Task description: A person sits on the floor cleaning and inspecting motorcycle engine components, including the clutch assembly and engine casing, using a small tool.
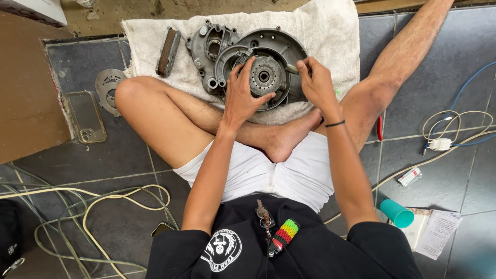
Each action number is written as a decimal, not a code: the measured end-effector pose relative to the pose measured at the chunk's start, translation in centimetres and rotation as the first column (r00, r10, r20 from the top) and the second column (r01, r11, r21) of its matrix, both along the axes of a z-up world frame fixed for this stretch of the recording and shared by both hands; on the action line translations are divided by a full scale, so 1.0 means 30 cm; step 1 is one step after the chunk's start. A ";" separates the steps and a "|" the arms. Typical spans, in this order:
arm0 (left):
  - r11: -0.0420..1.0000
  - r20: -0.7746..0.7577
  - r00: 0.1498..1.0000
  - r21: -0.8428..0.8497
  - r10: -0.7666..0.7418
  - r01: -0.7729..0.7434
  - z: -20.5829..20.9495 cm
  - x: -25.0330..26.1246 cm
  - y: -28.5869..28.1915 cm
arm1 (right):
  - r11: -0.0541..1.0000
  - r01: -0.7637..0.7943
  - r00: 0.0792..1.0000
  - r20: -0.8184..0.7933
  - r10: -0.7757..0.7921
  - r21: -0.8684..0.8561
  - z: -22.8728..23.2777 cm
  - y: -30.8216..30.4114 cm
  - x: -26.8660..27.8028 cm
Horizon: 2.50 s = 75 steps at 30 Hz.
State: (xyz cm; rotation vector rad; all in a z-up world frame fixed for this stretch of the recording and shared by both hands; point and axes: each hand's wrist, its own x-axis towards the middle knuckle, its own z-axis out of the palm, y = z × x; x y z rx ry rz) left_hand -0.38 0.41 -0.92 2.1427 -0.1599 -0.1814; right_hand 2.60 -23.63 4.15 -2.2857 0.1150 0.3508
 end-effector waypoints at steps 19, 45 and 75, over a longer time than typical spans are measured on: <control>0.975 0.169 0.983 0.222 -0.067 0.029 0.080 0.058 -0.071 | 0.993 0.068 0.984 -0.170 -0.050 0.098 -0.040 0.052 -0.038; 0.914 0.102 0.932 -0.258 0.349 -0.314 0.218 -0.063 0.131 | 0.934 -0.226 0.703 0.617 0.354 -0.278 0.044 0.084 -0.088; 0.981 0.210 0.971 0.177 -0.111 0.074 0.203 0.013 0.079 | 0.862 -0.359 0.726 0.474 0.498 -0.357 0.027 0.044 -0.147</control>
